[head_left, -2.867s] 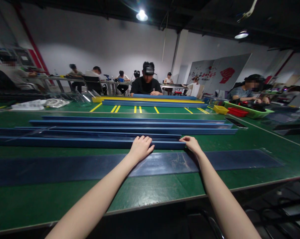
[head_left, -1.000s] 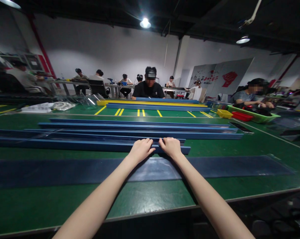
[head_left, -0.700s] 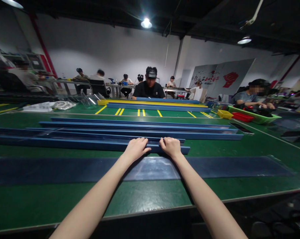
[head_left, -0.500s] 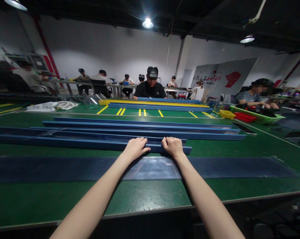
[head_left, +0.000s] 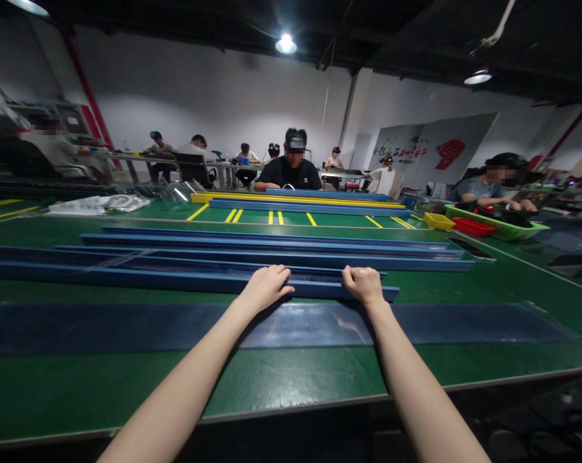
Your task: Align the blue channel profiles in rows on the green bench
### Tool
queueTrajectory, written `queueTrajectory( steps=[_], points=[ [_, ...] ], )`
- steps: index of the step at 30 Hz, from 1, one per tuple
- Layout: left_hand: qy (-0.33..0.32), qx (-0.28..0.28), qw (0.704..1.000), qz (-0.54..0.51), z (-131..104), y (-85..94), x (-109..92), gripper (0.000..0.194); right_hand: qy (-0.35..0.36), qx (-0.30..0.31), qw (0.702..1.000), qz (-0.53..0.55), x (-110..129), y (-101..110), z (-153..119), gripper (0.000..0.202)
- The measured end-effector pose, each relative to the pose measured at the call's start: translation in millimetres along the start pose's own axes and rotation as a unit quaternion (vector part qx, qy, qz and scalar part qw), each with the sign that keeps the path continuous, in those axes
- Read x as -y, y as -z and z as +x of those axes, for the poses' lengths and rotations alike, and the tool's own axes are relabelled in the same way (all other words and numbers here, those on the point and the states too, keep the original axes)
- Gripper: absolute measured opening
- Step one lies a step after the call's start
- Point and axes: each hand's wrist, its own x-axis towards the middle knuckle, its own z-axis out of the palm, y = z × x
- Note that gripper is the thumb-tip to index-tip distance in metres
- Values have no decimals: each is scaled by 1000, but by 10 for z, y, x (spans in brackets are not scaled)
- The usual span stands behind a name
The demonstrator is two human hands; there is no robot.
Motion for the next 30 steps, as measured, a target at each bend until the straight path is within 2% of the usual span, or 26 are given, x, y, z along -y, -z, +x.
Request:
queueTrajectory(
  steps=[5, 11, 30],
  points=[
    [-11, -8, 1000, -3, 6, -24, -46, 19, -24, -7, 999, -20, -112, -12, -20, 44],
    [-8, -2, 1000, -4, 9, -33, -58, 15, -37, 0, 999, -28, -86, -1, -22, 45],
    [16, 42, 999, 15, 21, -14, -96, 22, -63, 16, 998, -16, -45, 47, -24, 46]
  ],
)
